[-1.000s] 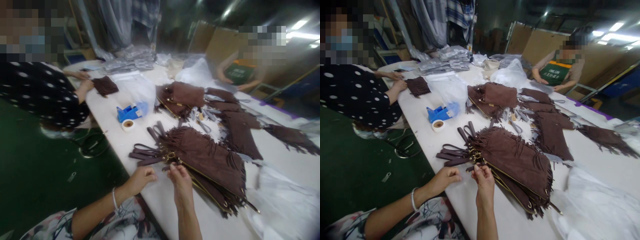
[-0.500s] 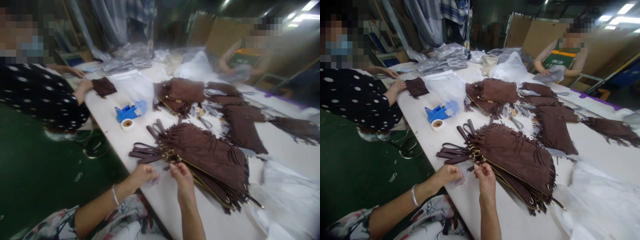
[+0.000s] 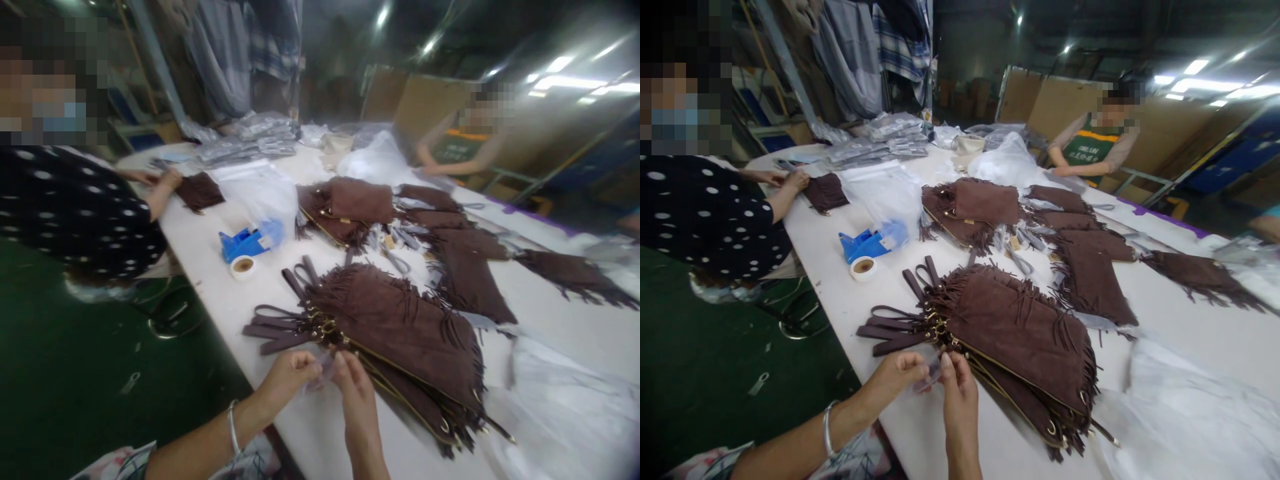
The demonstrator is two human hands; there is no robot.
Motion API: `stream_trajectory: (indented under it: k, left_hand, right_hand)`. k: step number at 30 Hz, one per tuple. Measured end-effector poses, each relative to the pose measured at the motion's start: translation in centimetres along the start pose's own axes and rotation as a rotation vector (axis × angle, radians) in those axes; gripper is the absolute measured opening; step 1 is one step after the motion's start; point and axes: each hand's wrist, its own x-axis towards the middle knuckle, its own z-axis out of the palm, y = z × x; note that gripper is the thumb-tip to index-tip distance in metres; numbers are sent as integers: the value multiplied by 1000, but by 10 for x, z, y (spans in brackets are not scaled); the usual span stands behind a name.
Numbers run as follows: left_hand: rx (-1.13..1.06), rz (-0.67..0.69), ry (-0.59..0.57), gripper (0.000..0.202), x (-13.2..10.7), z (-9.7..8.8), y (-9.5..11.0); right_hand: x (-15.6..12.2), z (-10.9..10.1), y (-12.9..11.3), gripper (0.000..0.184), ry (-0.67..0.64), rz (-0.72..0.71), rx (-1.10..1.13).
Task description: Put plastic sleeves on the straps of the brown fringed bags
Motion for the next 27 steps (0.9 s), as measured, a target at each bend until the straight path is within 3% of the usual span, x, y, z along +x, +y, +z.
stream_trajectory:
  k: [7, 21, 27]
  left_hand:
    - [25, 100, 103, 36, -3, 11, 9]
    - [-50, 137, 148, 32, 4, 29, -4]
    - [-63, 129, 140, 37, 5, 26, 2]
  right_hand:
    - [-18, -6, 10, 40, 54, -22, -183]
    - [-11, -5, 8, 41, 363, -123, -542]
    - [-10, -4, 5, 36, 355, -348, -694]
